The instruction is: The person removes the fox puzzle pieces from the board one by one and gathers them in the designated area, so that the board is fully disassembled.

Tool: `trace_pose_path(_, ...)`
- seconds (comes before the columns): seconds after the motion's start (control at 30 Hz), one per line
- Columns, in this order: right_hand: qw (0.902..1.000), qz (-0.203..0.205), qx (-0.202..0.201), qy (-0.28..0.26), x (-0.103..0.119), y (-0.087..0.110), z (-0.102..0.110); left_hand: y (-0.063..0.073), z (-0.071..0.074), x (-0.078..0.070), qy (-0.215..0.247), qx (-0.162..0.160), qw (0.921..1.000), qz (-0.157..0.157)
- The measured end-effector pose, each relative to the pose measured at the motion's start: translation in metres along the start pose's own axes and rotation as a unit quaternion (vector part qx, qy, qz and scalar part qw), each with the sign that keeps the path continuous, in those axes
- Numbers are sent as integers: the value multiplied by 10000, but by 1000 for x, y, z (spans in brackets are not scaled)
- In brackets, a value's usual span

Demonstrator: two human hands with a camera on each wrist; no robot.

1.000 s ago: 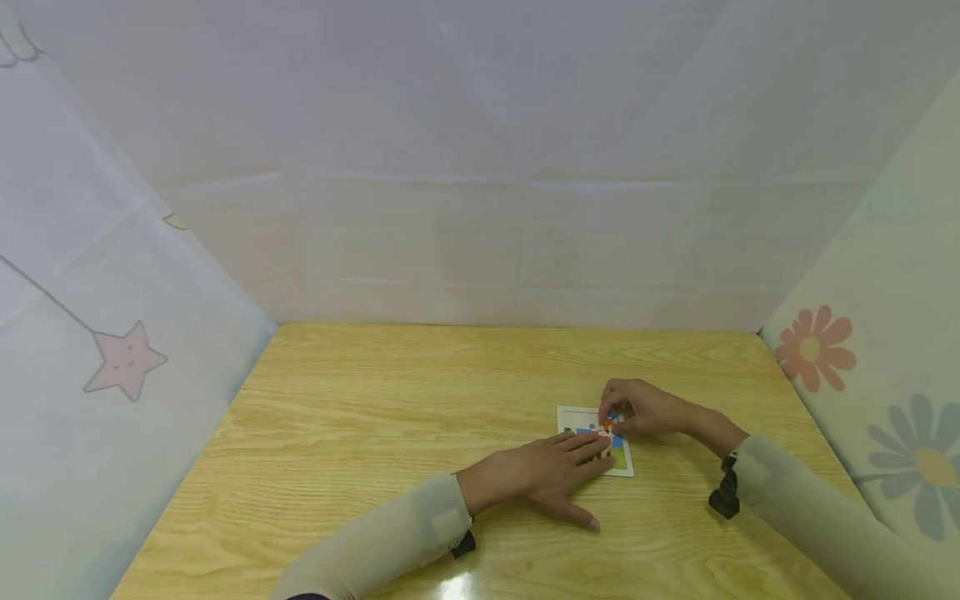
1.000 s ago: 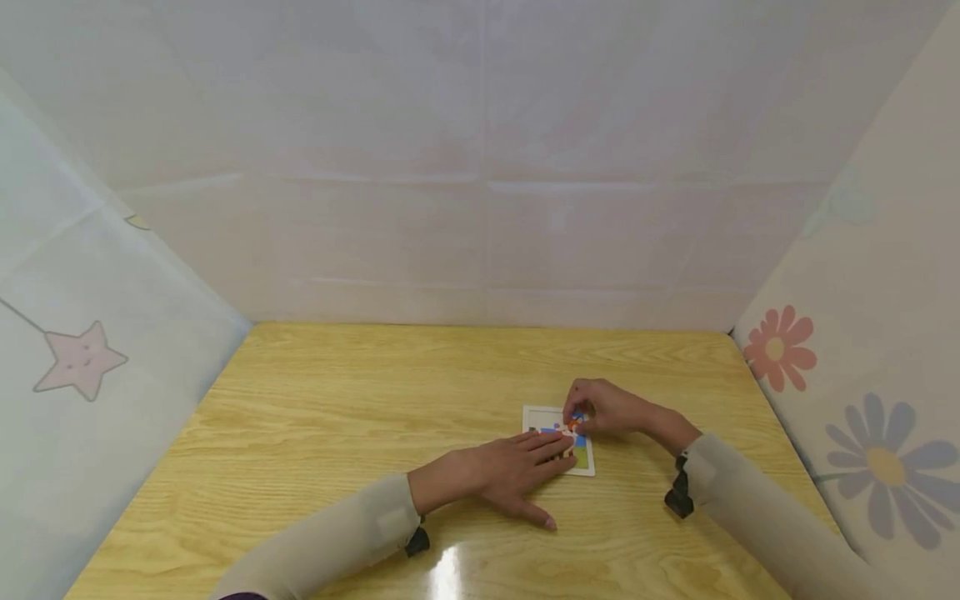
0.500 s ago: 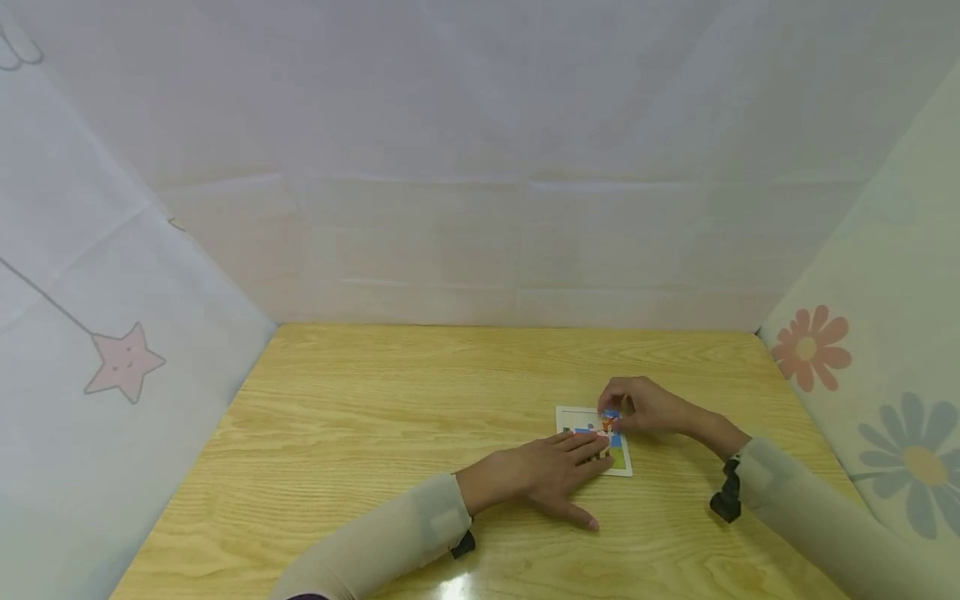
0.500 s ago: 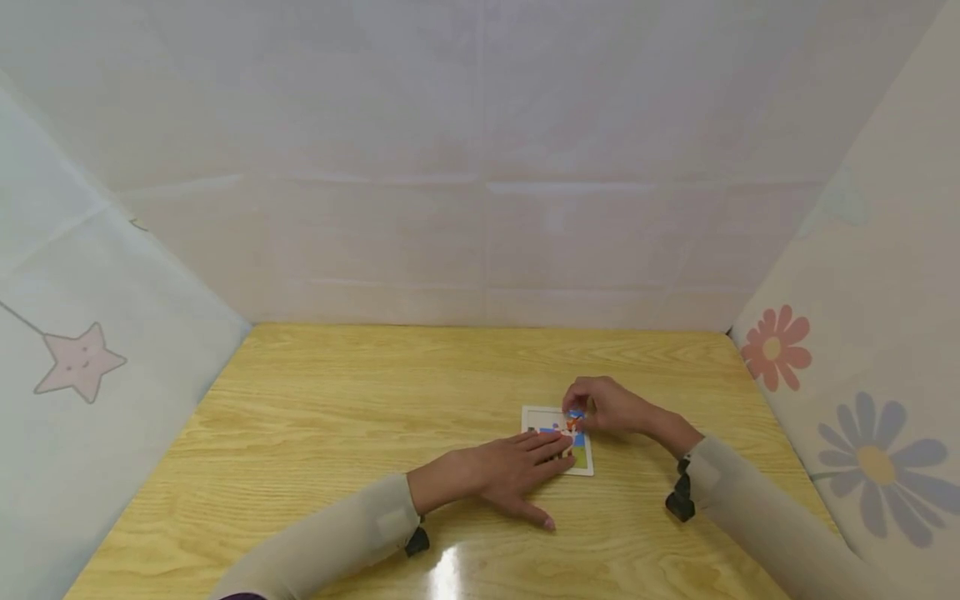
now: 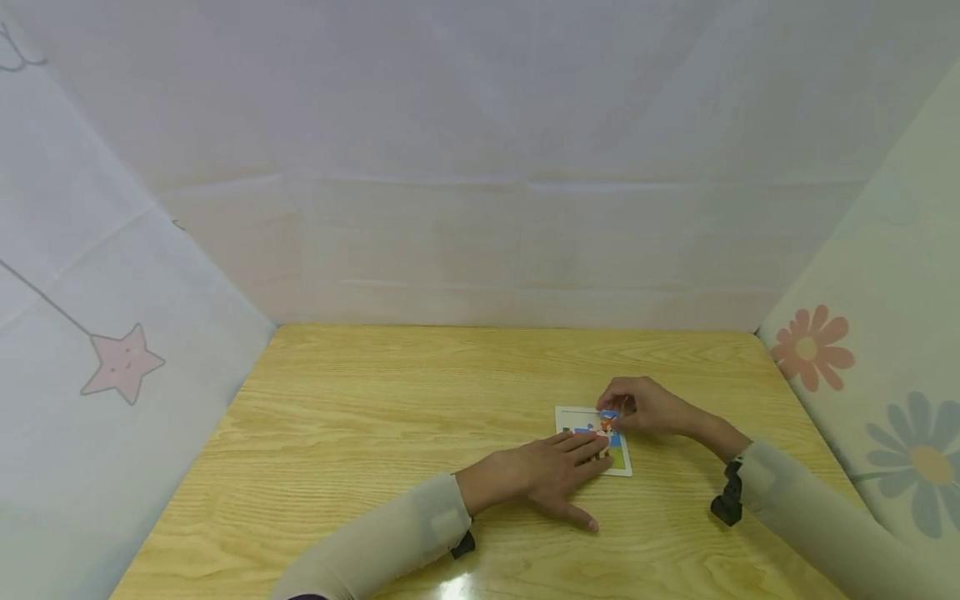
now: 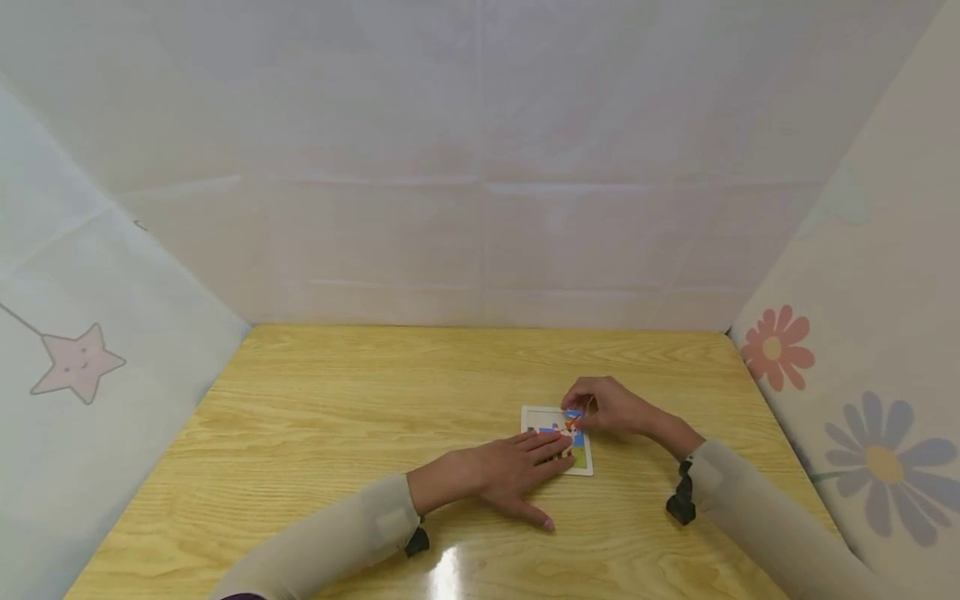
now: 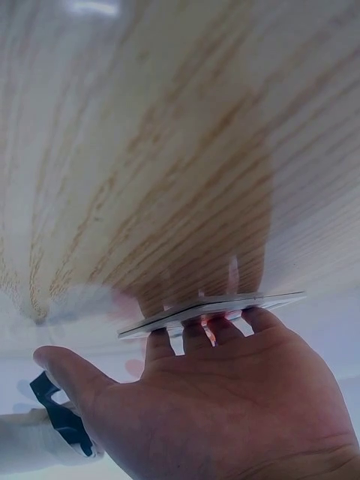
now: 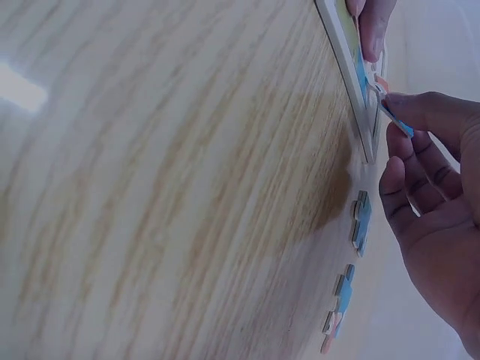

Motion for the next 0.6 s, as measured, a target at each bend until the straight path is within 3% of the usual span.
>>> trace_pose_path(0.6,9965,-301,68,-771,-15,1,1,-1,-1,0,146,76,9999,-27)
Point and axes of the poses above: each hand's wrist, its own y-axis away from the middle knuckle, its own z-axis out of the back of the hand, x = y × z, the point moved 2 cm from there along -y, towards the middle knuckle, and after that the axes turned 3 degrees about -y, right-handed, at the moved point
